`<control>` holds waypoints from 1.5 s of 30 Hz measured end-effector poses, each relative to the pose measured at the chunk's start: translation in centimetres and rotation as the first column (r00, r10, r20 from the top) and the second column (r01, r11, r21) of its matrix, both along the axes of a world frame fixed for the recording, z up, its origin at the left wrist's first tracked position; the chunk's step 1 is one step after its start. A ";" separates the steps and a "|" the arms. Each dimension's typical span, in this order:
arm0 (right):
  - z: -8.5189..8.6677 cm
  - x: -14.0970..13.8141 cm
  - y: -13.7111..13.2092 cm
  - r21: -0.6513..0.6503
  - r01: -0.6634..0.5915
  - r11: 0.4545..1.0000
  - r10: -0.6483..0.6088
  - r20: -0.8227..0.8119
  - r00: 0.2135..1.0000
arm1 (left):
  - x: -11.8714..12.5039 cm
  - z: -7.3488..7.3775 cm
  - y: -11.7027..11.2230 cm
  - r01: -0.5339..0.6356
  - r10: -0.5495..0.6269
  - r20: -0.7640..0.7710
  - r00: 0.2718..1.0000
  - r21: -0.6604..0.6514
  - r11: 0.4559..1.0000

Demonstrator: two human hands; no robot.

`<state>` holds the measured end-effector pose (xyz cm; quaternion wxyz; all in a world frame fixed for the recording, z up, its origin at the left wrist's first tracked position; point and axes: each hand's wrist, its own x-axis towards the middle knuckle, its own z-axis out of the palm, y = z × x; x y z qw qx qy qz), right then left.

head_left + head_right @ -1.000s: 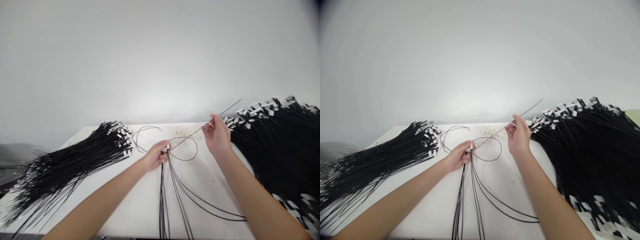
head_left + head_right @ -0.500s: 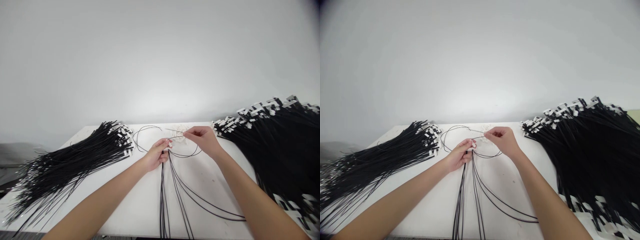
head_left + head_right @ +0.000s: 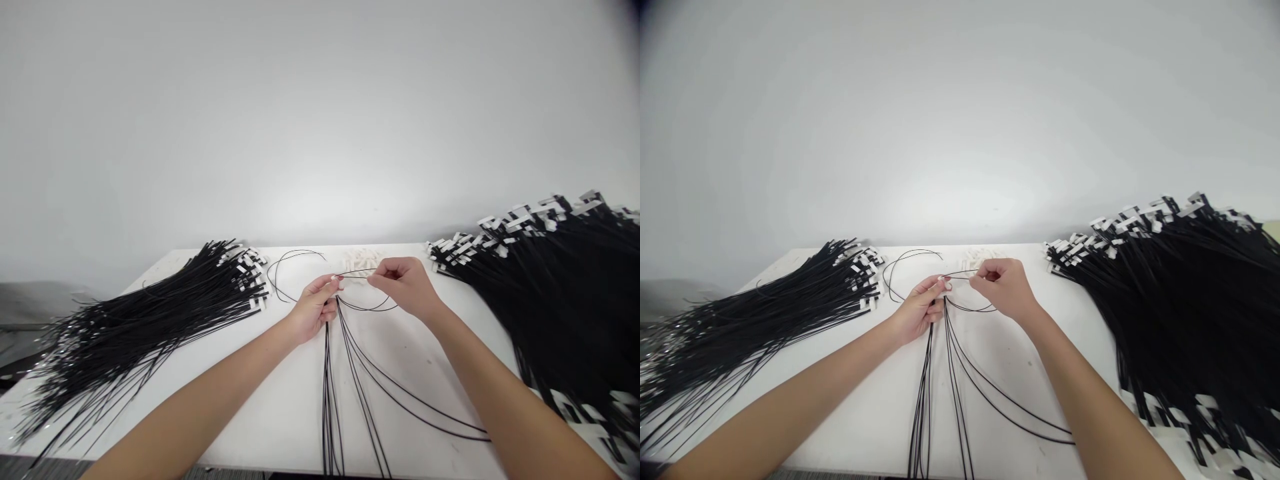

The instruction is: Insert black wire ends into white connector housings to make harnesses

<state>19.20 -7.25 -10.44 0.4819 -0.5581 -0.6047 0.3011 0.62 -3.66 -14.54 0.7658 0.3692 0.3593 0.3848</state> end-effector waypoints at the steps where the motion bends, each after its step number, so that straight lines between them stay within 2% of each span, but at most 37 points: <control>1: 0.0 -0.1 0.0 -0.006 0.000 1.000 0.000 0.002 1.000 | 0.0 0.0 0.0 0.001 -0.001 0.003 1.000 0.001 1.000; 6: 0.1 -0.2 0.0 -0.019 0.000 1.000 0.000 0.019 1.000 | -0.1 -0.1 0.1 0.016 -0.016 0.016 1.000 0.007 1.000; 16: -0.1 -0.2 -0.1 0.038 0.007 0.999 -0.012 0.134 0.991 | -0.1 -0.3 0.2 0.009 -0.009 0.054 0.999 -0.004 1.000; 30: -0.2 -0.2 0.0 0.092 0.024 0.995 -0.042 0.209 0.977 | -0.2 -0.3 0.2 0.024 -0.024 0.075 0.997 0.007 1.000; 37: -0.1 -0.3 -0.1 0.094 0.010 0.996 -0.027 0.188 0.982 | -0.1 -0.3 0.2 0.026 -0.027 0.078 0.997 0.011 1.000; 43: -0.1 -0.2 -0.1 0.030 -0.064 0.998 0.063 0.018 0.998 | -0.1 -0.3 0.1 0.043 -0.044 0.043 0.998 0.023 0.999; 45: -0.2 -0.2 0.0 0.070 -0.064 0.995 0.060 0.068 0.996 | -0.1 -0.2 0.0 0.052 -0.052 0.026 0.998 0.027 0.998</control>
